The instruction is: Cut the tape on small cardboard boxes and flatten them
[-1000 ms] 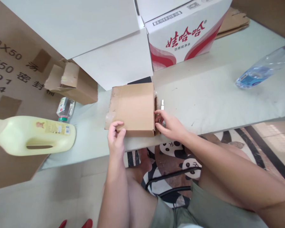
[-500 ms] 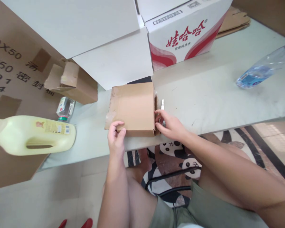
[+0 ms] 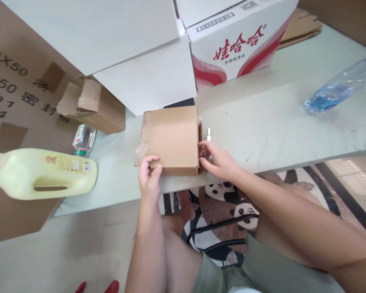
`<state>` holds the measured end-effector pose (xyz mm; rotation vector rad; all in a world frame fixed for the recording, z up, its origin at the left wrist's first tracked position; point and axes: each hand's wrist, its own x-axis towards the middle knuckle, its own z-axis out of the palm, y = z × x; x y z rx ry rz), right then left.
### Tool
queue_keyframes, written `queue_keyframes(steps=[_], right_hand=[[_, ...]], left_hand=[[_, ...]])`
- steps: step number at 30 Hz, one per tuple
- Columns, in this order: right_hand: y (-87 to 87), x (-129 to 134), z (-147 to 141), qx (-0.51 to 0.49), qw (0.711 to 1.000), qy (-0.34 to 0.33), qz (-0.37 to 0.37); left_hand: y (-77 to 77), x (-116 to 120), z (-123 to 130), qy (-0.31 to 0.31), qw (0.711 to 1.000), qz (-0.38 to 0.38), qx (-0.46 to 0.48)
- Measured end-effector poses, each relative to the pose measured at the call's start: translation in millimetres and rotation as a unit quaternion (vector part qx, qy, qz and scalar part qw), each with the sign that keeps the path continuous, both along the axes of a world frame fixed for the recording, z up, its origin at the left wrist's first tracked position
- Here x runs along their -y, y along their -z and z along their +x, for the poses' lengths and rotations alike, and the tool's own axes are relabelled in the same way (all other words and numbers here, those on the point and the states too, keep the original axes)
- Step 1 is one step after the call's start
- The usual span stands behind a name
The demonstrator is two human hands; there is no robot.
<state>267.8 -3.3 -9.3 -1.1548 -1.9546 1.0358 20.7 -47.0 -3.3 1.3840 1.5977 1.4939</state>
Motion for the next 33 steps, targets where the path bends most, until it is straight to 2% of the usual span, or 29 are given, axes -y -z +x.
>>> queue_keyframes(steps=[6, 12, 16, 21, 25, 31, 33], right_hand=[[-0.8, 1.1, -0.2, -0.003, 1.000, -0.006, 0.005], [-6.8, 3.1, -0.7, 0.082, 0.996, 0.003, -0.022], [-7.7, 5.3, -1.1, -0.042, 0.994, -0.033, -0.090], [-2.6, 5.6, -0.4, -0.121, 0.986, 0.030, -0.109], [2.5, 3.1, -0.3, -0.254, 0.958, 0.055, -0.124], [1.4, 0.9, -0.6, -0.247, 0.959, 0.037, -0.135], [-0.4, -0.1, -1.5, -0.264, 0.952, 0.051, -0.148]], left_hand=[[-0.8, 0.6, 0.9, 0.008, 1.000, 0.004, 0.025], [-1.5, 1.5, 1.1, 0.014, 1.000, -0.012, 0.021], [-1.6, 0.6, 1.0, 0.019, 0.999, -0.001, 0.033], [-1.7, 2.2, 0.5, 0.055, 0.997, -0.004, 0.057], [0.3, 2.9, 0.1, 0.063, 0.997, -0.002, 0.053], [3.4, 0.1, -0.6, 0.075, 0.997, 0.009, -0.003], [2.0, -0.2, 1.4, 0.069, 0.997, 0.013, -0.021]])
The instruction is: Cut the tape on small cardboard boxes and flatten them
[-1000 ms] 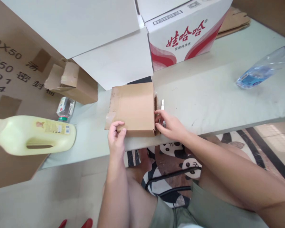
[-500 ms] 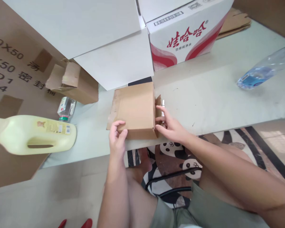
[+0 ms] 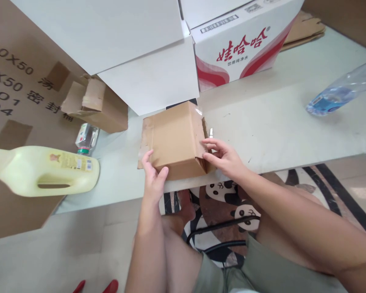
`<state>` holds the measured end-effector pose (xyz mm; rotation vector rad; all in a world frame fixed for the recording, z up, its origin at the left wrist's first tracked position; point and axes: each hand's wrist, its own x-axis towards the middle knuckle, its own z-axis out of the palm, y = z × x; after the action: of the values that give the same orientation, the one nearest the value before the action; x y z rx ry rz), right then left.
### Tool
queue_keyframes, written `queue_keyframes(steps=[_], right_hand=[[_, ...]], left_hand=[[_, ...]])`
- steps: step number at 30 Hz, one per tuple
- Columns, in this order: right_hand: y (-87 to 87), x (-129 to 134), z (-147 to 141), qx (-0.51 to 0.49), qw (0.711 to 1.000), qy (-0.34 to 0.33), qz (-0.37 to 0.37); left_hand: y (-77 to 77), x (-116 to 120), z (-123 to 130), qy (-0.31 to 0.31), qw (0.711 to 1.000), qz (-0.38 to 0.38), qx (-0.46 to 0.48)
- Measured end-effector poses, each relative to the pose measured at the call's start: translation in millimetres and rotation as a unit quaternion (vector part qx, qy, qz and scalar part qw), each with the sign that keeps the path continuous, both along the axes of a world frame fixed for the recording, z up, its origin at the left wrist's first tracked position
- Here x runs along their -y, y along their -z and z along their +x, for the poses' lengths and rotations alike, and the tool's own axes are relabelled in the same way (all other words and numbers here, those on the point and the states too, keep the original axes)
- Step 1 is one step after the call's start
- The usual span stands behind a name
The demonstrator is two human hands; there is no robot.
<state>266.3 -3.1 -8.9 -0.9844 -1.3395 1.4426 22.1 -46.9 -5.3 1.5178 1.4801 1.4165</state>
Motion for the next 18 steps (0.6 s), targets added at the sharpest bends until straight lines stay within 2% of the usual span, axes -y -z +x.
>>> queue_keyframes(steps=[5, 9, 12, 14, 16, 18], right_hand=[[0.1, -5.8, -0.1, -0.017, 0.996, 0.072, -0.059], [3.3, -11.0, 5.1, -0.008, 0.991, 0.131, -0.016], [1.7, -12.1, 11.1, 0.015, 0.994, 0.100, 0.040], [-0.8, -11.8, 14.4, 0.083, 0.990, 0.052, 0.101], [-3.3, -11.4, 16.4, 0.167, 0.971, 0.011, 0.169], [-5.1, -11.2, 17.5, 0.214, 0.953, -0.001, 0.216]], left_hand=[[-2.6, -0.9, 6.4, -0.028, 1.000, -0.007, -0.011], [-4.1, -1.2, 3.3, -0.096, 0.993, 0.003, 0.065], [-8.1, 0.9, 3.4, -0.093, 0.987, -0.011, 0.128], [-10.6, 2.8, 6.8, -0.080, 0.989, -0.018, 0.124], [-11.6, 4.4, 10.9, -0.060, 0.993, -0.021, 0.102], [-11.6, 5.2, 14.0, -0.034, 0.995, -0.026, 0.089]])
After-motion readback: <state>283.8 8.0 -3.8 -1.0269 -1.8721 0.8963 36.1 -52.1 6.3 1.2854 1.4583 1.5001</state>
